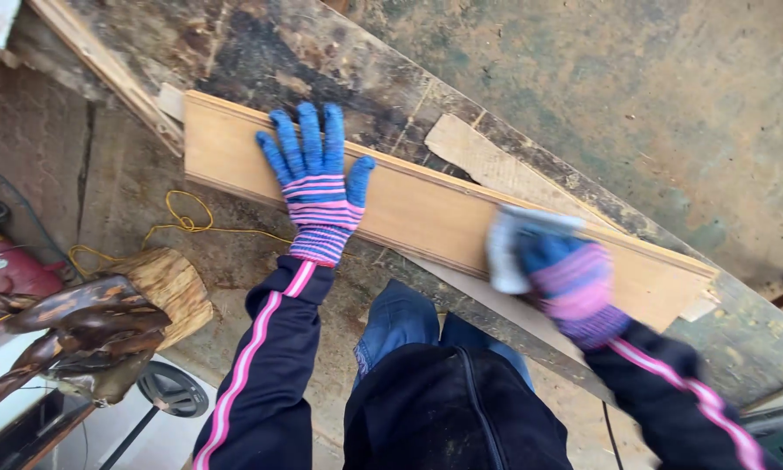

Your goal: Manual and mechanical sanding of a wooden board on a workbench.

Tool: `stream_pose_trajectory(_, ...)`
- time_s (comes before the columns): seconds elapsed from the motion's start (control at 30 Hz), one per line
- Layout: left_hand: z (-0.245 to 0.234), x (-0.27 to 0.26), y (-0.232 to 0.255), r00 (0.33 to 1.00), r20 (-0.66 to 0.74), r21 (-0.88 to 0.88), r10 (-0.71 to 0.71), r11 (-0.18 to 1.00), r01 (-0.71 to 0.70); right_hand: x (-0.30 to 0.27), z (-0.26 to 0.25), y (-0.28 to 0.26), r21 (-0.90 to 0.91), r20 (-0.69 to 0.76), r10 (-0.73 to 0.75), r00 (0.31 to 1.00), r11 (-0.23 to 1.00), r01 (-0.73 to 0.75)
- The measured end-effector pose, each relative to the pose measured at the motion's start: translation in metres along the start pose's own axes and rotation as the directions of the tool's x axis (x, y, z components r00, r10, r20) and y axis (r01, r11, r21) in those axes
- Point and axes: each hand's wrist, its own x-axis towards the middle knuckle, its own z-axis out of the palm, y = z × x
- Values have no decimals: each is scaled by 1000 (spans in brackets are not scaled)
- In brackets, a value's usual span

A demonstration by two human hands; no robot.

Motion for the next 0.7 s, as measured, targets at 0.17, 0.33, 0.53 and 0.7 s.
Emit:
stream_pose_trajectory(0.17,4,-1,-1,1000,-15,-16,2,1000,-3,98,47,-88,19,371,12,928,1000,-20)
stream_pose_trajectory(0.33,17,2,-13,985,-52,-81,163,983,-167,21,-43,-61,-256,-93,136,986,954,-156)
stream_pose_trajectory(0.53,9,39,-12,615,-16,-190,788,601,-776,-87,-36,-16,-254,-237,757,609,557,-791)
stream_pose_trajectory(0.7,12,47,-1,464,-12,-236,886,449,-862,-7,0,-77,160,-482,737,473,605,-780)
